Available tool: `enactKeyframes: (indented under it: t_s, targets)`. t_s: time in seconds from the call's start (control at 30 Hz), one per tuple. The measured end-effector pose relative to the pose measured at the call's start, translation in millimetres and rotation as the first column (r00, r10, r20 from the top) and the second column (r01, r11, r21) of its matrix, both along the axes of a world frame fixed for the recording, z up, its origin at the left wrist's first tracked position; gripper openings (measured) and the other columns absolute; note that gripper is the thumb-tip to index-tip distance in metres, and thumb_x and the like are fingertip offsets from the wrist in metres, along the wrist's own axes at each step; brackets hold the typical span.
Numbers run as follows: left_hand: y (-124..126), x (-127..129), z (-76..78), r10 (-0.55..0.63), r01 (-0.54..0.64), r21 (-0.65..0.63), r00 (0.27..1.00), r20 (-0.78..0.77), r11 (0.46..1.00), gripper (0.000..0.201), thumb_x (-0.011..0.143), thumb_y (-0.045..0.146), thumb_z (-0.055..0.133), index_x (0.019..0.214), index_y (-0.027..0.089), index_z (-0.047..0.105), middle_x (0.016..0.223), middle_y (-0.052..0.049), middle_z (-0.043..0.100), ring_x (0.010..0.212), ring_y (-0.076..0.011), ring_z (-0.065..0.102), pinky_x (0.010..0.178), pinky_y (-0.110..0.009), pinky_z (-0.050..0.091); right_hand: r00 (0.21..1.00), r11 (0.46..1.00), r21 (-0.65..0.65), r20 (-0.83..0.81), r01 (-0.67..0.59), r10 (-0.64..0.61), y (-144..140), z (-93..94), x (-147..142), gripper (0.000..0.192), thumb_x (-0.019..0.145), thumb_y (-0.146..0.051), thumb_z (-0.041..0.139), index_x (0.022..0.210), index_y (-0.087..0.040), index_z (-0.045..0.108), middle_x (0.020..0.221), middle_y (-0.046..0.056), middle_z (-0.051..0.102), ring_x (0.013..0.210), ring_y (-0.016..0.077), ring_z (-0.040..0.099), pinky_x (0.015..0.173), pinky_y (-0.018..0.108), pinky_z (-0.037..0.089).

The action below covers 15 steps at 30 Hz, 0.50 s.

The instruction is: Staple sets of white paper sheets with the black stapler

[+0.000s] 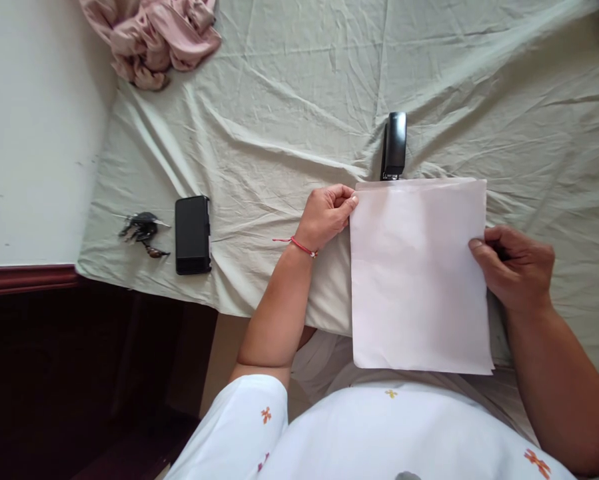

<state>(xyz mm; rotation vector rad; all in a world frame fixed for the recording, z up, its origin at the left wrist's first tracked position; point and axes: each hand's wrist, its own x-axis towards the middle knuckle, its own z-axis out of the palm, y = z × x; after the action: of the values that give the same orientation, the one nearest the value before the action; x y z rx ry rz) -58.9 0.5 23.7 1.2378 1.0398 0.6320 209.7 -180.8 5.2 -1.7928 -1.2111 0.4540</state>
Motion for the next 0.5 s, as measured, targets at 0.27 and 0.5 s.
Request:
enactKeyframes:
  t_s: [0.27,0.5]
  targets:
    - [0.5,-1.9,0.3,-0.018,0.019,0.06,1.0,-0.014,0.998,0.015,0.089,0.02,0.07,0.077,0.018,0.062,0.056,0.008,0.049,0.042,-0.0034,0.041,0.039,-0.018,0.03,0.999,0.998,-0.044,0.028,0.044,-0.043,0.7,0.6,0.1,0.016,0.081,-0.033,0.071,0.071,-0.021,0.065,0.056,-0.007,0.052,0.051,0.0069,0.041,0.052,0.026,0.033]
    - [2.6,-5.2,-5.8,-0.012,0.012,0.079,1.0,0.005,0.997,0.016,0.092,0.02,0.071,0.078,0.017,0.064,0.06,0.007,0.048,0.042,-0.0025,0.037,0.038,-0.018,0.03,0.994,0.998,-0.063,0.105,0.032,-0.025,4.3,7.6,-5.6,0.019,0.079,-0.036,0.068,0.067,-0.022,0.062,0.053,-0.007,0.05,0.048,0.0077,0.041,0.051,0.027,0.032]
